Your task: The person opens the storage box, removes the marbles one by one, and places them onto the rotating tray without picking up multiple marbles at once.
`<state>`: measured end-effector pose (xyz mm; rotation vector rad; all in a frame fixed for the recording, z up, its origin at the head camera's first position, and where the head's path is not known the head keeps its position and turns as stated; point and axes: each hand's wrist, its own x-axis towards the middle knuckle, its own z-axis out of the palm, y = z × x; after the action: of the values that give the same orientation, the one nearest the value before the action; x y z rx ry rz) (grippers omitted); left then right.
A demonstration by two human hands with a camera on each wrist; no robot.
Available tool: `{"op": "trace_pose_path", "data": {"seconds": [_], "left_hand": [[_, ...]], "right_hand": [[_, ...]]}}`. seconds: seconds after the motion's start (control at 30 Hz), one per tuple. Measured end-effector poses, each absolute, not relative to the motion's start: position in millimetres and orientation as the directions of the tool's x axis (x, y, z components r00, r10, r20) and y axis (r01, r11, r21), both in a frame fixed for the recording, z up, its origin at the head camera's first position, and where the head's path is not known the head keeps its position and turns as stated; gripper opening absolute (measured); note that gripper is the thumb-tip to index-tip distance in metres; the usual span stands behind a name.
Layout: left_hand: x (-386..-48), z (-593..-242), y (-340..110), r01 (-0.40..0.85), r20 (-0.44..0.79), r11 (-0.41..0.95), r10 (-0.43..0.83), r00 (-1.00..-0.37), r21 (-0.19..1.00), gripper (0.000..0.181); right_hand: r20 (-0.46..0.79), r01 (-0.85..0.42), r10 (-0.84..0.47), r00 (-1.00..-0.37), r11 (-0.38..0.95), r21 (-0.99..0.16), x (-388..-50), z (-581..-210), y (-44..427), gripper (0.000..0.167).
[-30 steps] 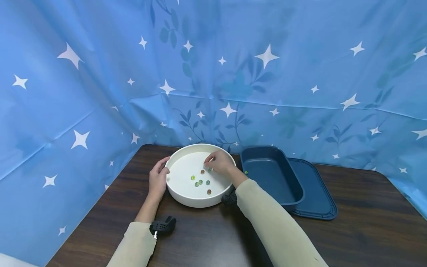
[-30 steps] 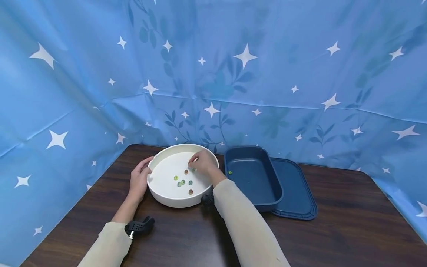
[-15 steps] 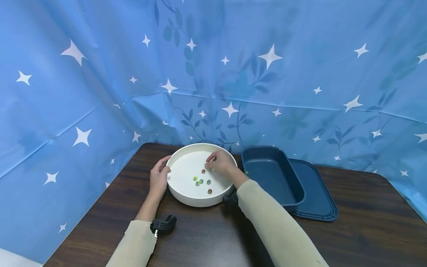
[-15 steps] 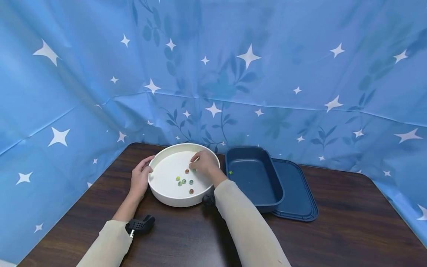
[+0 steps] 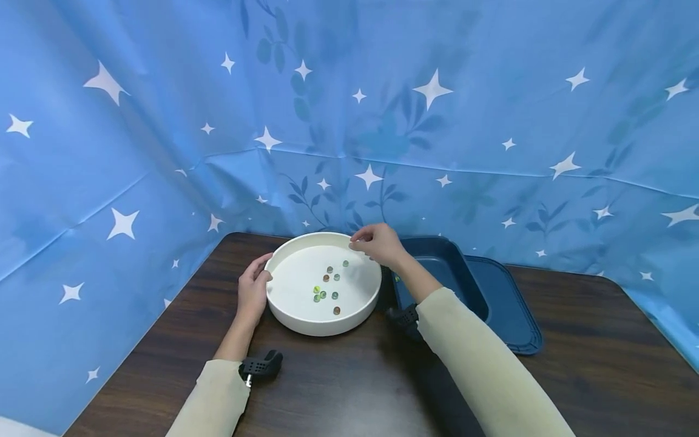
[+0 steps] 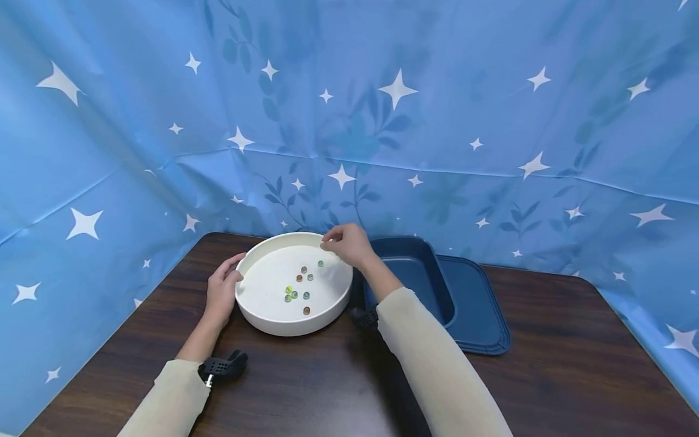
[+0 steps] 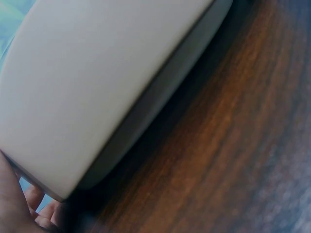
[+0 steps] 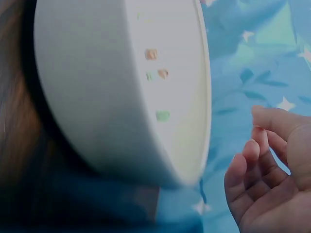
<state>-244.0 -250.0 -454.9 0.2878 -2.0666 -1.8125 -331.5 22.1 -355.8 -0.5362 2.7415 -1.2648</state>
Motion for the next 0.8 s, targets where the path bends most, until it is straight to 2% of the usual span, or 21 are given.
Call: {"op": "trace_pose_path", "data": {"seconds": [0.27, 0.5, 0.73, 0.8], "left_hand": [[-245, -455, -250, 0.088, 0.14, 0.148, -0.391, -0.91, 0.985, 0.054], [-245, -457, -252, 0.088, 0.137, 0.14, -0.387, -0.912, 0.986, 0.054], [-223, -422, -239, 0.072, 0.104, 0.103, -0.352, -0.93, 0.992, 0.054], [-223, -422, -239, 0.075, 0.107, 0.103, -0.353, -0.929, 0.992, 0.054]], "right_hand": [[0.063, -0.265, -0.325, -0.944, 0.628, -0.732, -339, -347, 65, 0.022], [0.035, -0.244, -0.298, -0.954, 0.7, -0.671, -352, -361, 96, 0.023], [0.009, -0.283, -0.355, -0.935, 0.729, -0.623, -360, -379, 121, 0.022], [-0.019, -0.274, -0.365, -0.931, 0.733, -0.623, -360, -381, 124, 0.022]]}}
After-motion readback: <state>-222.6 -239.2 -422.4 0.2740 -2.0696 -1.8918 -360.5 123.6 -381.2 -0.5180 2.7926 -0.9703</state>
